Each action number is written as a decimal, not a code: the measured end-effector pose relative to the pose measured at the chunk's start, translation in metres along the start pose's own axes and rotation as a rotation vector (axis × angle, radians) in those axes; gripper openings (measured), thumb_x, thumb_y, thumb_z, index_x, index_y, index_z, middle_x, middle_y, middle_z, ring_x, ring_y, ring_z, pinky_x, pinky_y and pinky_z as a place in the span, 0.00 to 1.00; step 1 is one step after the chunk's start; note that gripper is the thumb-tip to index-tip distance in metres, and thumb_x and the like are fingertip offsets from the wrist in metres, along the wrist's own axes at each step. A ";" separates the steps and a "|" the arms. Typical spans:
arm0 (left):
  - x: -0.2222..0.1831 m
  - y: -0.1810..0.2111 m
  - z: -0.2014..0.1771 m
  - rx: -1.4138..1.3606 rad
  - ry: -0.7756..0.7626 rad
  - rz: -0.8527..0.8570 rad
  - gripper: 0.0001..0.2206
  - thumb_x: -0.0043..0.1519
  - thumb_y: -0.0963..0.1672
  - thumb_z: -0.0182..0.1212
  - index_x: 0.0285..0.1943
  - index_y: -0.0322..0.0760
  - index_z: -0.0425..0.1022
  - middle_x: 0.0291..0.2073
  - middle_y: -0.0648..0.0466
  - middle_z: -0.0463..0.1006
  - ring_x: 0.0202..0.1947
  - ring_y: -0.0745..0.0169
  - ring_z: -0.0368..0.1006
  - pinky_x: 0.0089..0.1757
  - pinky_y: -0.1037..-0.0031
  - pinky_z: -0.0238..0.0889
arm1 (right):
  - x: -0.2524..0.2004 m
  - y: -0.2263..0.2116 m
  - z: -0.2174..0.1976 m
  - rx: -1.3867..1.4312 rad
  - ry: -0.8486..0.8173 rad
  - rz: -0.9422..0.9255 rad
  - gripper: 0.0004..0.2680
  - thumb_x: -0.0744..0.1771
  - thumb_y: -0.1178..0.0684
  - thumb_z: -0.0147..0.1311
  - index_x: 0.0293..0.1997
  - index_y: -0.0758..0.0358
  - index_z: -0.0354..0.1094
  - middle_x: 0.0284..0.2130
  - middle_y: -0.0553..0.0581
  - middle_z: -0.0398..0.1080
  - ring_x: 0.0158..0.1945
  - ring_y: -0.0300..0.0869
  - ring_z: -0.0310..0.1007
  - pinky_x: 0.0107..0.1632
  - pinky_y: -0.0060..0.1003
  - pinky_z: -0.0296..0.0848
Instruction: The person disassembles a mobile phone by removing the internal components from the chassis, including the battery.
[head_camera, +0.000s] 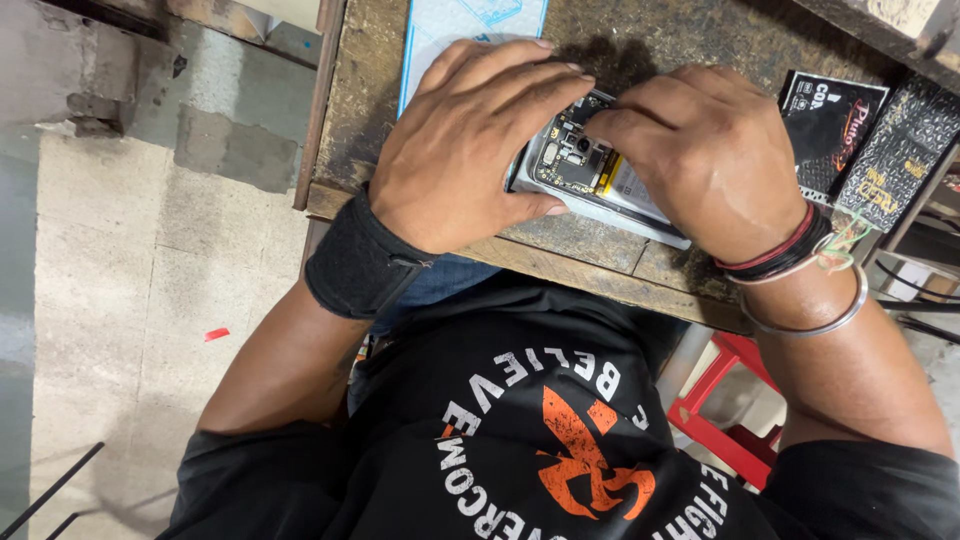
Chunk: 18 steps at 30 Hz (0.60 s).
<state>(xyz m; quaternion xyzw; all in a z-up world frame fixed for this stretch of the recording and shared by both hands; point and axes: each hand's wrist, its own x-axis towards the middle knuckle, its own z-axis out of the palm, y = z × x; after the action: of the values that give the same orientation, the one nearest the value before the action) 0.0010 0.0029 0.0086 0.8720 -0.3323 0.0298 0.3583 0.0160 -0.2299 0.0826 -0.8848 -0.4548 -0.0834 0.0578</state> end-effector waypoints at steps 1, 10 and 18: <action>0.000 0.000 0.001 0.007 0.000 0.001 0.41 0.50 0.52 0.81 0.72 0.37 0.66 0.67 0.50 0.70 0.72 0.52 0.57 0.68 0.55 0.46 | 0.002 0.000 -0.002 -0.018 -0.008 -0.021 0.08 0.61 0.59 0.60 0.42 0.60 0.78 0.37 0.54 0.75 0.41 0.47 0.76 0.44 0.41 0.75; 0.000 -0.002 0.002 0.007 0.009 0.004 0.41 0.51 0.52 0.81 0.73 0.37 0.66 0.68 0.49 0.70 0.72 0.52 0.57 0.68 0.56 0.46 | 0.015 -0.007 -0.012 -0.317 -0.032 -0.258 0.10 0.60 0.56 0.58 0.42 0.61 0.78 0.36 0.52 0.75 0.42 0.41 0.76 0.48 0.33 0.77; -0.001 -0.002 0.002 0.010 0.010 0.003 0.41 0.50 0.52 0.81 0.72 0.36 0.66 0.68 0.49 0.70 0.72 0.52 0.57 0.68 0.56 0.46 | 0.018 -0.008 -0.013 -0.448 -0.074 -0.343 0.10 0.59 0.54 0.58 0.41 0.60 0.76 0.33 0.49 0.72 0.41 0.39 0.75 0.50 0.31 0.76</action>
<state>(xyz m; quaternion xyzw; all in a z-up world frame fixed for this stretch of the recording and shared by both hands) 0.0012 0.0031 0.0059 0.8730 -0.3316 0.0361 0.3557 0.0185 -0.2137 0.0993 -0.7881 -0.5697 -0.1582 -0.1709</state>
